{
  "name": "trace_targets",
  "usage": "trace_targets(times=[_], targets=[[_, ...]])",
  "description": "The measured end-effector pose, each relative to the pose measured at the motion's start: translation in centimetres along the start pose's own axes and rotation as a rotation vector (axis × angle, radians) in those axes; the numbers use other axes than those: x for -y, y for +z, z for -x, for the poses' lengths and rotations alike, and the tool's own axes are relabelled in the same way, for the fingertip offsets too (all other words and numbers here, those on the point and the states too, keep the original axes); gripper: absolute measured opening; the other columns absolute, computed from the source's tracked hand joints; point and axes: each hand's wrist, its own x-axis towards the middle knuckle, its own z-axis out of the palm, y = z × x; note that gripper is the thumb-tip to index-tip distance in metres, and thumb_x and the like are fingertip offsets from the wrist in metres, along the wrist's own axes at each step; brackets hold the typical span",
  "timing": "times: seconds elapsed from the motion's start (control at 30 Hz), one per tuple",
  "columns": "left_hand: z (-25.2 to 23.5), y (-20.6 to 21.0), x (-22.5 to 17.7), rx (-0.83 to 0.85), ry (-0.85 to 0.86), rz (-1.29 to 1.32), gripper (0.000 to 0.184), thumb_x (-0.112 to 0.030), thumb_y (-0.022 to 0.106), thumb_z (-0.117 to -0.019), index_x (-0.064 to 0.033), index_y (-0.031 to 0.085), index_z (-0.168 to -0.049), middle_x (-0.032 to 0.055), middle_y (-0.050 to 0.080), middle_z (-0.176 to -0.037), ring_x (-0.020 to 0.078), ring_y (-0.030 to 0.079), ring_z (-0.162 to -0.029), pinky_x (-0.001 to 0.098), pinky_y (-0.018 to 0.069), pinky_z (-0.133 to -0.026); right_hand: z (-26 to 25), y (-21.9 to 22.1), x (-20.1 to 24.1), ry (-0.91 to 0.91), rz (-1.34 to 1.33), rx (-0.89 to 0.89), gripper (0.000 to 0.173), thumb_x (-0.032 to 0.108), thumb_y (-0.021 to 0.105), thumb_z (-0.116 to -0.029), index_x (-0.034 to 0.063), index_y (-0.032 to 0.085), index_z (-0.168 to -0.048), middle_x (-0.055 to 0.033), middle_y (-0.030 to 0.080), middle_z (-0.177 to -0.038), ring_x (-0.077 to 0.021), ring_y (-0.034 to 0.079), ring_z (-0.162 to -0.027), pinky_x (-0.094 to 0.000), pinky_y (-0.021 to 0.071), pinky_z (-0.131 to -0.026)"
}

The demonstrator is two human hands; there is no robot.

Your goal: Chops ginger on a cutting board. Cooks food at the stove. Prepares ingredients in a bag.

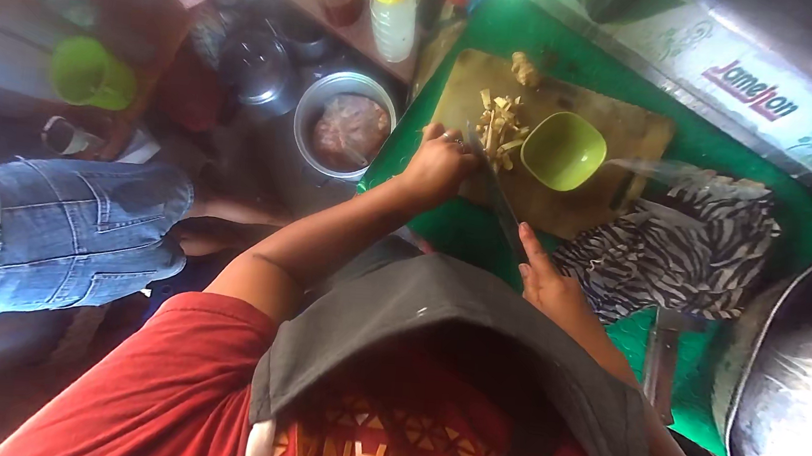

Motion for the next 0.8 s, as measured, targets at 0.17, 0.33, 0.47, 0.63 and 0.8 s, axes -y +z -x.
trace_targets(times=[0.17,0.33,0.47,0.63,0.8], targets=[[-0.1,-0.2,-0.2,0.043,-0.021,0.002,0.018,-0.004,0.06,-0.0957,-0.0077,0.076,-0.087,0.0082,0.072,-0.084,0.0279,0.067,-0.095,0.0501,0.0405,-0.093,-0.6,-0.4,1.4,0.117,0.184,0.137,0.059,0.01,0.045,-0.107,0.0145,0.031,-0.164,-0.023,0.068,-0.071,-0.0438,0.067,-0.058,-0.0576,0.0541,-0.055],[-0.1,0.0,-0.2,0.03,-0.025,0.0,0.019,-0.002,0.059,-0.0955,-0.0073,0.075,-0.087,0.0084,0.072,-0.083,0.0283,0.067,-0.095,0.0497,0.0402,-0.094,-2.3,1.0,1.5,0.222,0.157,0.208,0.062,0.014,0.042,-0.1089,0.0222,0.021,-0.166,-0.0236,0.071,-0.079,-0.0449,0.07,-0.069,-0.0598,0.0561,-0.063],[-0.2,-0.3,-0.5,0.024,-0.033,0.001,0.017,-0.002,0.06,-0.0952,-0.0056,0.074,-0.087,0.0098,0.073,-0.085,0.029,0.067,-0.097,0.05,0.0407,-0.094,-1.7,0.5,1.2,0.131,0.084,0.078,0.059,0.014,0.042,-0.1082,0.0194,0.027,-0.165,-0.0212,0.068,-0.07,-0.0418,0.067,-0.058,-0.0584,0.0543,-0.056],[-0.1,0.2,-0.4,0.001,-0.022,0.002,0.017,-0.002,0.059,-0.0953,-0.0051,0.074,-0.088,0.0099,0.071,-0.082,0.0298,0.067,-0.094,0.0503,0.0407,-0.092,-0.5,-0.1,1.2,0.112,0.082,0.096,0.057,0.014,0.042,-0.1084,0.0148,0.03,-0.164,-0.0205,0.067,-0.069,-0.0402,0.064,-0.055,-0.0555,0.0536,-0.054],[-0.2,-0.1,-0.4,0.006,-0.02,0.014,0.016,0.0,0.06,-0.0932,-0.0041,0.073,-0.085,0.0108,0.071,-0.083,0.03,0.067,-0.094,0.0515,0.0416,-0.093,0.1,-0.1,0.7,0.04,0.083,0.038,0.056,0.013,0.044,-0.1066,0.0099,0.034,-0.162,-0.0192,0.065,-0.064,-0.0373,0.062,-0.049,-0.0532,0.0526,-0.049]])
